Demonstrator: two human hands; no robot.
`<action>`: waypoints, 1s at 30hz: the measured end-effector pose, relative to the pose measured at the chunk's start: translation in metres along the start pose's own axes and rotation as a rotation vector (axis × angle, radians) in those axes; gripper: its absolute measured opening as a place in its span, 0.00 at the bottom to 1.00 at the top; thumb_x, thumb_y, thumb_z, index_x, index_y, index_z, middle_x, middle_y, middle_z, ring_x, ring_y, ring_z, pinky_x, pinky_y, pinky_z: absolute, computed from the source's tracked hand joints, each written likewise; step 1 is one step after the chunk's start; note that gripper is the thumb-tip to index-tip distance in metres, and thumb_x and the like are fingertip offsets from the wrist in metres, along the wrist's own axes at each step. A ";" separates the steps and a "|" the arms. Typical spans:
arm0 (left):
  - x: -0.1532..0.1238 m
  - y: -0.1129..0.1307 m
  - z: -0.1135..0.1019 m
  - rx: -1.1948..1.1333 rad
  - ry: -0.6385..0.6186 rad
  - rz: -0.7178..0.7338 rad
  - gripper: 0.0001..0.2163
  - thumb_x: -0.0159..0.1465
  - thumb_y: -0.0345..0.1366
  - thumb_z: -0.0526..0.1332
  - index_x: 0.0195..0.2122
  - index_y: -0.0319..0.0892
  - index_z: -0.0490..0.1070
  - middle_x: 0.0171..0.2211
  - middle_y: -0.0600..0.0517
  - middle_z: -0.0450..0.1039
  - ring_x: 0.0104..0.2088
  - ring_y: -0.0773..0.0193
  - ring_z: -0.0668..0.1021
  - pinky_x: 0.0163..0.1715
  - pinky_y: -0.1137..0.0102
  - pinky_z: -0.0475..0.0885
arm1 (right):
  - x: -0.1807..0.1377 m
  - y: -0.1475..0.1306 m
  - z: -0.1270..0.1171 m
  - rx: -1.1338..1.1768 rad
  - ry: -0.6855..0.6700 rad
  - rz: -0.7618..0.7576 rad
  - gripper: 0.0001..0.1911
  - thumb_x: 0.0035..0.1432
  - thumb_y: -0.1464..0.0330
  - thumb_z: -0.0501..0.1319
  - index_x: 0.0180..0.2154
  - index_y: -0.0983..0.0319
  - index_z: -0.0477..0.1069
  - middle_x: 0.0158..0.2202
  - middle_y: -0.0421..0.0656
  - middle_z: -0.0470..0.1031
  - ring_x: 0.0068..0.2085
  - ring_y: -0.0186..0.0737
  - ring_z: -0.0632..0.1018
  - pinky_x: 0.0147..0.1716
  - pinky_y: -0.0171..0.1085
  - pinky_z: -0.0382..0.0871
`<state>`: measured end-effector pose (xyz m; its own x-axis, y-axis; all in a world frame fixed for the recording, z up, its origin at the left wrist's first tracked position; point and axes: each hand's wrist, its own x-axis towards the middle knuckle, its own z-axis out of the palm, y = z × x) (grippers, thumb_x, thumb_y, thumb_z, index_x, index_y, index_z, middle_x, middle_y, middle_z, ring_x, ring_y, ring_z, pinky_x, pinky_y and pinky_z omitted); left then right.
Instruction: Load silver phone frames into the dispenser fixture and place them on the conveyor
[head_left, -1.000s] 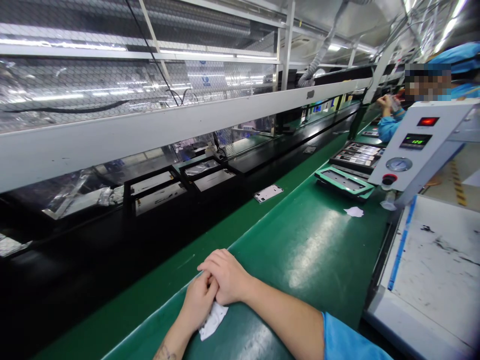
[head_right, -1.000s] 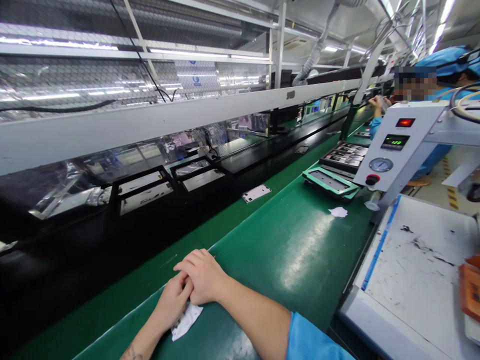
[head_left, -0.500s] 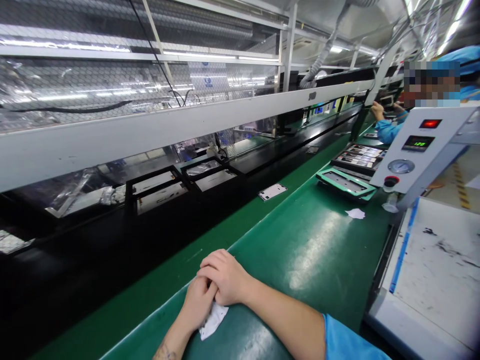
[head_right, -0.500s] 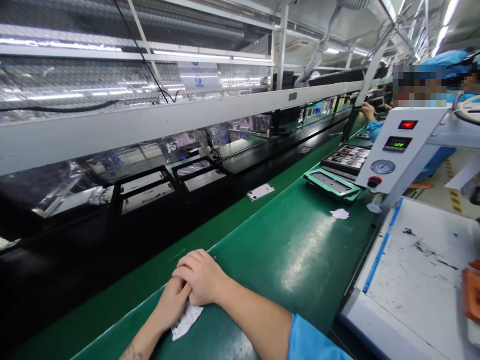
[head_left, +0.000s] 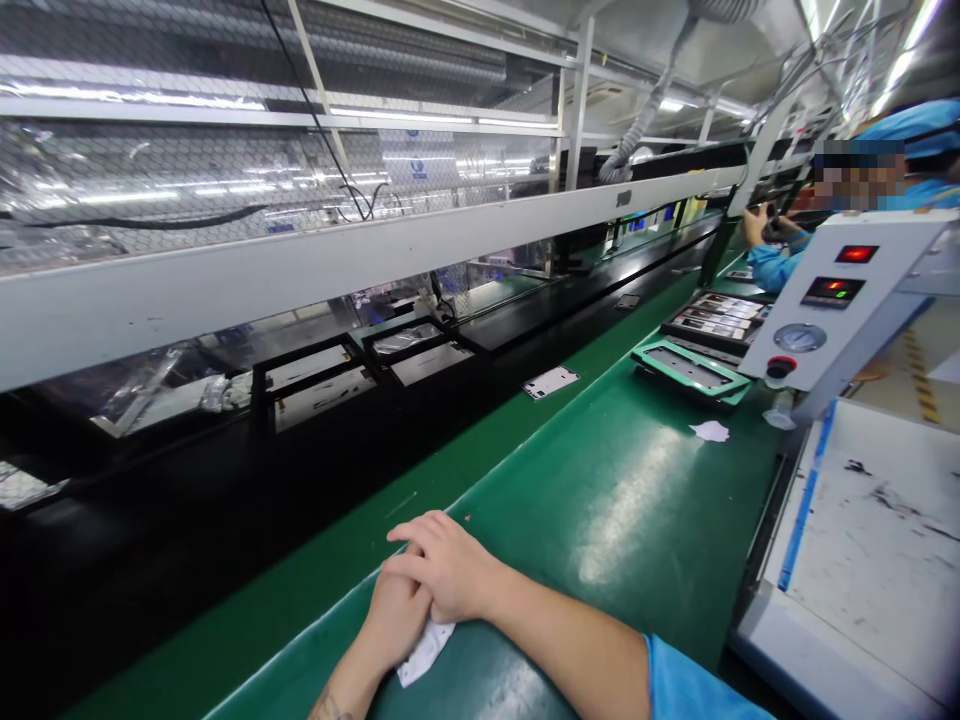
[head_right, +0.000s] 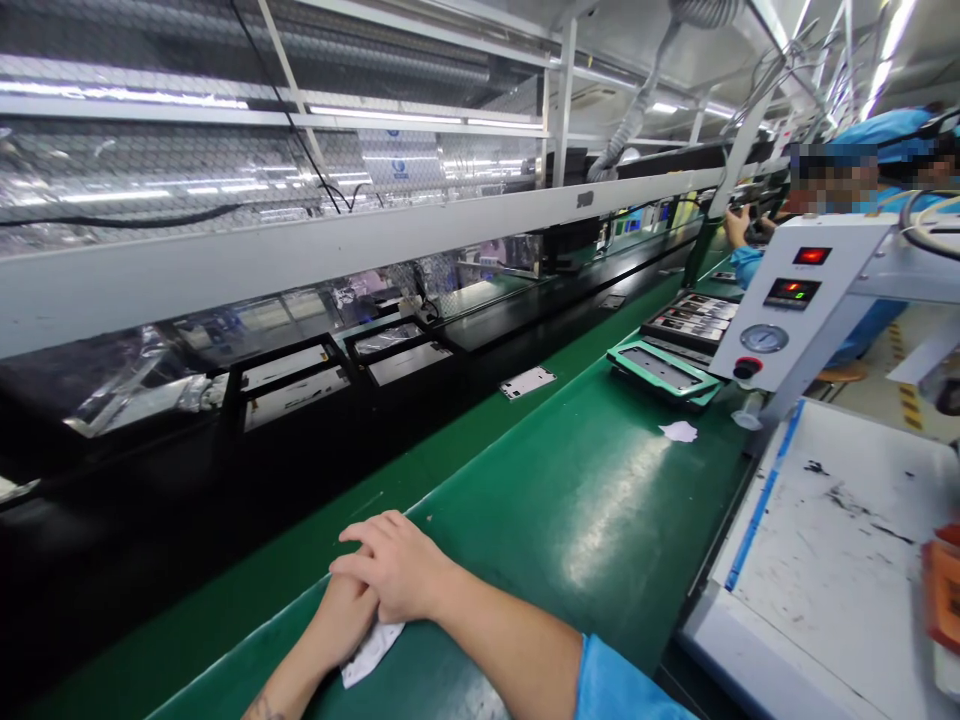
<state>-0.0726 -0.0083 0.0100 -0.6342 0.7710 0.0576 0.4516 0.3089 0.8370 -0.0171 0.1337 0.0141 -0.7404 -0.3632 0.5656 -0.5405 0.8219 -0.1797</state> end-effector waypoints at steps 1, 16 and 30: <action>0.000 -0.002 0.000 0.003 0.008 0.003 0.16 0.65 0.41 0.53 0.46 0.41 0.76 0.41 0.42 0.80 0.49 0.47 0.79 0.52 0.52 0.72 | 0.000 0.000 0.001 0.000 0.001 -0.002 0.33 0.47 0.70 0.67 0.57 0.58 0.68 0.62 0.52 0.66 0.56 0.51 0.71 0.57 0.50 0.64; 0.002 -0.004 0.003 0.049 0.063 0.001 0.16 0.65 0.43 0.53 0.44 0.42 0.76 0.39 0.43 0.79 0.44 0.47 0.79 0.45 0.57 0.74 | 0.000 0.002 0.000 0.025 0.015 0.029 0.32 0.48 0.73 0.66 0.57 0.59 0.68 0.61 0.51 0.67 0.56 0.51 0.71 0.56 0.50 0.64; 0.002 -0.008 0.004 0.028 0.090 -0.008 0.16 0.63 0.43 0.53 0.43 0.41 0.75 0.35 0.45 0.77 0.37 0.50 0.78 0.41 0.57 0.72 | 0.000 0.002 -0.001 0.030 0.037 0.024 0.28 0.50 0.72 0.65 0.55 0.60 0.69 0.58 0.50 0.69 0.55 0.49 0.72 0.55 0.48 0.66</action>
<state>-0.0753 -0.0067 0.0012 -0.6912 0.7157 0.1006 0.4626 0.3311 0.8224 -0.0180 0.1353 0.0145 -0.7384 -0.3264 0.5901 -0.5348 0.8165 -0.2176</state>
